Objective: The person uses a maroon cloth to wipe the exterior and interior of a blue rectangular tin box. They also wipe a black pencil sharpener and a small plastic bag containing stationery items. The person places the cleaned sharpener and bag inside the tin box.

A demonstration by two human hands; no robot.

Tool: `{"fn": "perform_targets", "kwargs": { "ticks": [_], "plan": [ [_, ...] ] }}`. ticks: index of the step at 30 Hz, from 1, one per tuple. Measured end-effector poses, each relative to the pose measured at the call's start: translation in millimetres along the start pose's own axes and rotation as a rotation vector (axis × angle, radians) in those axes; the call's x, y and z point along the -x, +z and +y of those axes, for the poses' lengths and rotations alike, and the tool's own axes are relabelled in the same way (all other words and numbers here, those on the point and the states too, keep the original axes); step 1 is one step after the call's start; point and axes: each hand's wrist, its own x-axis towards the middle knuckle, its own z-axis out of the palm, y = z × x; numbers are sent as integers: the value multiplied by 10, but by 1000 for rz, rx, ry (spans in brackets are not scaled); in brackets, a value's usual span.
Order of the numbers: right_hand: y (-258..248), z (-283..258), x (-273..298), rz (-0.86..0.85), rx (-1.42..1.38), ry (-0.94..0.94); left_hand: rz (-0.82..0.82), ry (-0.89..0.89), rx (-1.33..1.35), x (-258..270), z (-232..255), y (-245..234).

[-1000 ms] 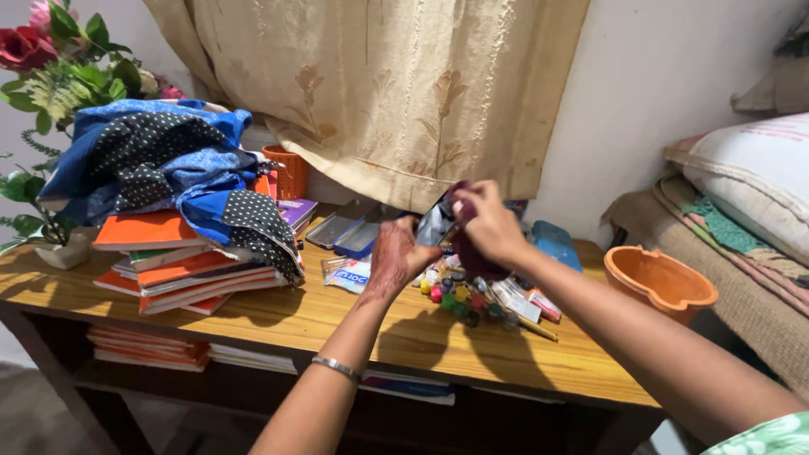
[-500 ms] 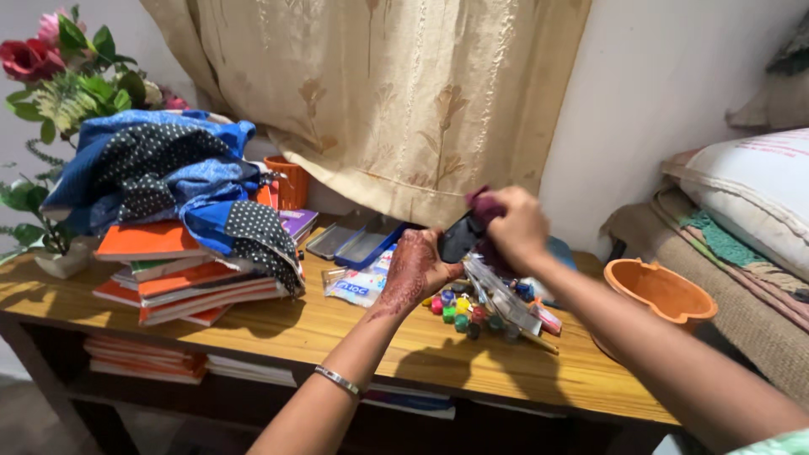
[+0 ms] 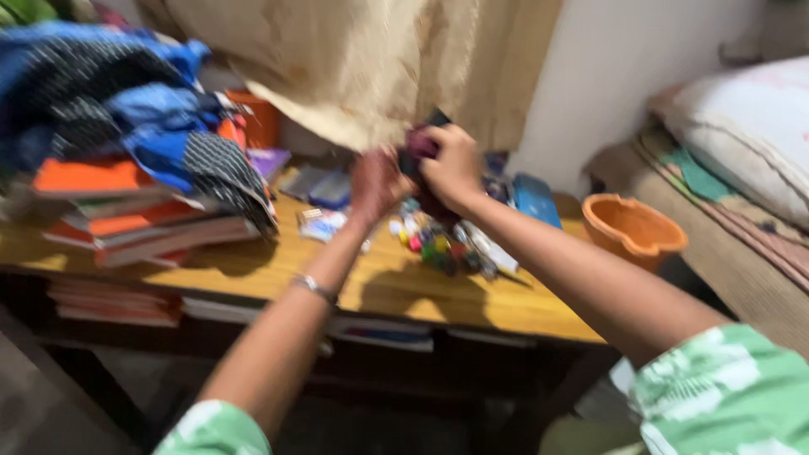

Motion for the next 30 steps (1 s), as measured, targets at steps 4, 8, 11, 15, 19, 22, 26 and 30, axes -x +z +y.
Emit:
{"fn": "perform_targets", "kwargs": {
  "ticks": [4,8,11,15,19,22,26,30],
  "plan": [
    [131,-167,77,-40,-231,19,124,230,46,-112,-93,-265],
    [-173,114,-181,111,-53,-42,-58,177,49,-28,170,-330],
    [-326,213,-332,149,-22,168,12,249,7,7,378,-247],
    [-2,-119,-15,23,-345,125,4,94,38,-18,303,-357],
    [71,-236,132,-168,-480,203,-22,76,35,47,175,-462],
    [-149,32,-21,15,-132,52,-37,162,-8,42,254,-373],
    [-329,216,-220,60,-207,403,-142,46,29,79,402,-343],
    [83,-245,170,5,-367,235,66,36,53,23,287,-389]
  ]
}}
